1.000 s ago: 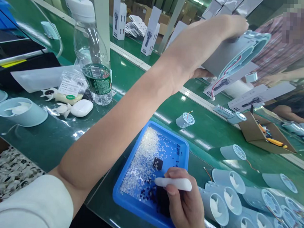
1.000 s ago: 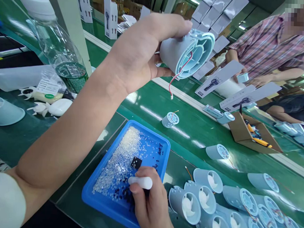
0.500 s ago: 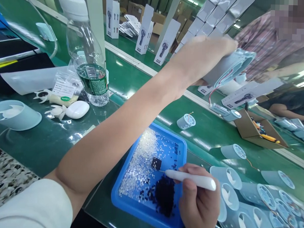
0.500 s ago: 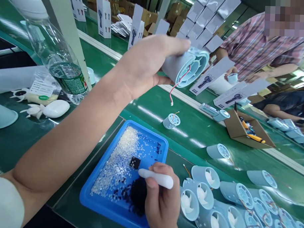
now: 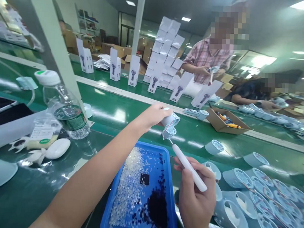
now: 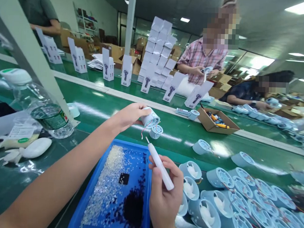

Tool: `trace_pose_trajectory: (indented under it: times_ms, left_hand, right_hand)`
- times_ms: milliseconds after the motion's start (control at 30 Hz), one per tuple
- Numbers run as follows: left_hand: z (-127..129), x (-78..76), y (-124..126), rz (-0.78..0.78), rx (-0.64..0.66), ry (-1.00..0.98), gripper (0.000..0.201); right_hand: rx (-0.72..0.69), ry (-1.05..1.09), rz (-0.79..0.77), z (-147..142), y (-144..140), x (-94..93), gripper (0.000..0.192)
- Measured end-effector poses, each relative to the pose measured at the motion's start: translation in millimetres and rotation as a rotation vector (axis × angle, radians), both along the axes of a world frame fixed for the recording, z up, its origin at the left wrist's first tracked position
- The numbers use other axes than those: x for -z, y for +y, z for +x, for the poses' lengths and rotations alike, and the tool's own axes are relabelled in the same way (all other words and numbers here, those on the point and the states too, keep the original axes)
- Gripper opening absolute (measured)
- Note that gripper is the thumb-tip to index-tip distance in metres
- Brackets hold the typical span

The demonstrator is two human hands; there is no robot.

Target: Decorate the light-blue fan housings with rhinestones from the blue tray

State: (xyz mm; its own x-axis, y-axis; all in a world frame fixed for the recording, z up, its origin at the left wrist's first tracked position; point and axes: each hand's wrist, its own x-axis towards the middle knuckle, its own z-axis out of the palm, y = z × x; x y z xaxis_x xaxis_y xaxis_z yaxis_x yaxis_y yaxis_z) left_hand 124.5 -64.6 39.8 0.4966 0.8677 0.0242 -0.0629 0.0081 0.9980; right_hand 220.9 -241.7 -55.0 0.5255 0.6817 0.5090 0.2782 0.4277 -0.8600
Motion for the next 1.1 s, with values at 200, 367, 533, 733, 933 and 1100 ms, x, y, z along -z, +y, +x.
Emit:
trace_pose_trajectory:
  times_ms: [200, 367, 533, 733, 933, 1100]
  left_hand:
    - [11.3, 0.1, -13.3, 0.012, 0.076, 0.085, 0.010]
    - [14.7, -2.4, -18.3, 0.001, 0.122, 0.097, 0.007]
    - [13.0, -1.7, -19.6, 0.008, 0.152, 0.097, 0.013]
    - [13.9, -5.6, -22.0, 0.047, 0.189, 0.142, 0.015]
    - [16.7, -11.9, -34.5, 0.075, 0.103, 0.248, 0.012]
    - [27.5, -8.0, -64.5, 0.182, -0.061, 0.140, 0.029]
  right_hand:
    - [-0.047, 0.164, -0.046, 4.6, 6.3, -2.0, 0.023]
    - [-0.085, 0.280, -0.017, 6.3, 8.4, -2.6, 0.025]
    - [-0.108, 0.313, -0.018, 6.3, 8.8, -3.2, 0.024]
    - [-0.090, 0.331, -0.024, 7.2, 9.8, -2.4, 0.022]
    - [-0.069, 0.346, -0.053, 5.3, 4.4, -3.1, 0.029]
    - [0.004, 0.182, -0.283, 19.5, -2.4, 16.2, 0.027]
